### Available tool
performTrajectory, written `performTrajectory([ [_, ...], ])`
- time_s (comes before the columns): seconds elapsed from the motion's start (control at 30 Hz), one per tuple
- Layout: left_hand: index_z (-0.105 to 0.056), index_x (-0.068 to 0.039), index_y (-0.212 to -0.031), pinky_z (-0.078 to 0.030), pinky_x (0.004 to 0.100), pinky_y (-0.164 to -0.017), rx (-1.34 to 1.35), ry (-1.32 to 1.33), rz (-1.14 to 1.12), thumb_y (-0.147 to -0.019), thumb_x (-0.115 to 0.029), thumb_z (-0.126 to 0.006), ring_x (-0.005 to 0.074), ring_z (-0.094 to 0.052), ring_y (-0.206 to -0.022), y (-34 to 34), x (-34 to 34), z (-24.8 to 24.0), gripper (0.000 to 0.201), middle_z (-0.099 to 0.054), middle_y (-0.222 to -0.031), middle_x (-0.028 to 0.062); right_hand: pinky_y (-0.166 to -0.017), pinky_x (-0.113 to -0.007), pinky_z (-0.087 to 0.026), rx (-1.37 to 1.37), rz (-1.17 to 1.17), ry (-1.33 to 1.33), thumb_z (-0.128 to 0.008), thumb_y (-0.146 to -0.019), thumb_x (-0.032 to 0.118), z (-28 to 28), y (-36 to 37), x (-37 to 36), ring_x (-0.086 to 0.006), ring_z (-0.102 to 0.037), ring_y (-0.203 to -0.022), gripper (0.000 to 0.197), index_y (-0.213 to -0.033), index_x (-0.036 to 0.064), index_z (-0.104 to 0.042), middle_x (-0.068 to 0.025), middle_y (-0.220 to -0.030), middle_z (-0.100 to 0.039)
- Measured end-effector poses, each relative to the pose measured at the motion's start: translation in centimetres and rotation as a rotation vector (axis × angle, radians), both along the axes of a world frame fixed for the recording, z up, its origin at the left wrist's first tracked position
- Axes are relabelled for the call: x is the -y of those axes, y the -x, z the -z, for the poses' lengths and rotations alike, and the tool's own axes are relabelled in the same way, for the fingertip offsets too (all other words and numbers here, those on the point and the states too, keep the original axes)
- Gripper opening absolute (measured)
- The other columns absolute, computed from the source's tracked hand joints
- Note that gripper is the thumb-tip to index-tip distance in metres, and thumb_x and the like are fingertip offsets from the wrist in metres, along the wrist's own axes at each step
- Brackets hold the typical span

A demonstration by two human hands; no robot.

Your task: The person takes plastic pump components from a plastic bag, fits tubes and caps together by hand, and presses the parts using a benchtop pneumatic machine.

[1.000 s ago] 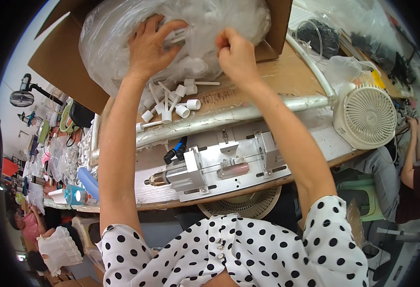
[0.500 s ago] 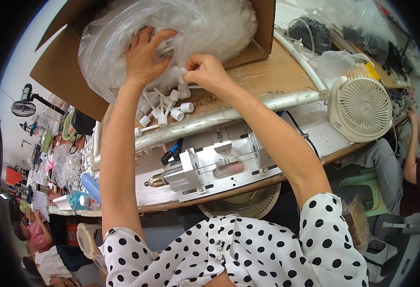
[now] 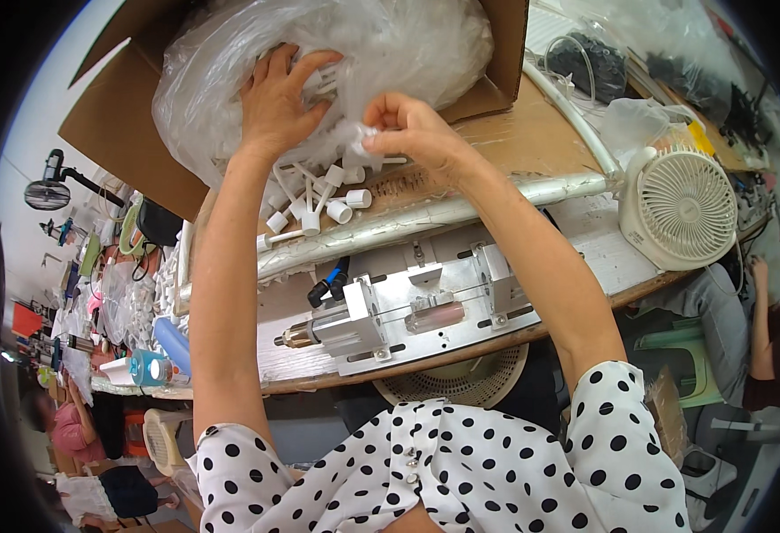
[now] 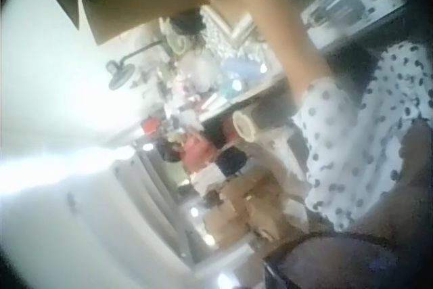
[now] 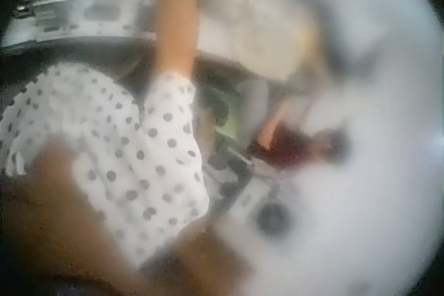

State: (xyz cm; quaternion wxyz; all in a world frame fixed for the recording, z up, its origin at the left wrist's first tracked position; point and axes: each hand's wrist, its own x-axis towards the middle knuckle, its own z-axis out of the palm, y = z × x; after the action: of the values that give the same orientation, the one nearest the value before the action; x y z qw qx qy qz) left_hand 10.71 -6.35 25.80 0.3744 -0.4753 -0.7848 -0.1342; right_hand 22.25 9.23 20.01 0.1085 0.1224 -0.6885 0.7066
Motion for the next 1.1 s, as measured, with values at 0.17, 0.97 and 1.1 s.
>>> performTrajectory([
  [0.17,-0.051,-0.038,-0.112,-0.03,0.0485,-0.095,-0.015,-0.015,-0.003,-0.063,-0.019,-0.067,0.0307,-0.038,-0.117,0.0,0.3,0.3,0.055,-0.043,-0.123,0.0088,-0.071,-0.024,-0.039,-0.125,0.131,0.062,-0.066,-0.071,0.014,-0.1,0.6,0.8,-0.0094,-0.05,-0.077,0.025,-0.088,0.005,-0.05,-0.0002,-0.082,-0.053],
  [0.97,-0.049,-0.038,-0.115,-0.02,0.0511,-0.101,0.056,0.063,0.011,-0.061,-0.026,-0.067,0.0317,-0.032,-0.122,-0.6,0.5,0.3,0.057,-0.041,-0.125,0.0124,-0.06,-0.027,-0.042,0.095,0.243,-0.822,-0.062,-0.074,0.02,-3.2,-6.5,-4.6,-0.0141,-0.052,-0.062,0.019,-0.083,0.0039,-0.063,-0.0033,-0.079,-0.059],
  [1.1,-0.051,-0.036,-0.115,-0.03,0.0501,-0.096,0.026,0.096,-0.041,-0.061,-0.026,-0.066,0.0305,-0.033,-0.121,-0.7,0.8,0.1,0.056,-0.041,-0.126,0.0101,-0.069,-0.033,-0.047,-0.646,0.436,-0.93,-0.051,-0.078,0.003,-2.3,-1.0,-1.2,-0.0222,-0.059,-0.076,0.02,-0.095,0.0056,-0.061,-0.0062,-0.091,-0.06],
])
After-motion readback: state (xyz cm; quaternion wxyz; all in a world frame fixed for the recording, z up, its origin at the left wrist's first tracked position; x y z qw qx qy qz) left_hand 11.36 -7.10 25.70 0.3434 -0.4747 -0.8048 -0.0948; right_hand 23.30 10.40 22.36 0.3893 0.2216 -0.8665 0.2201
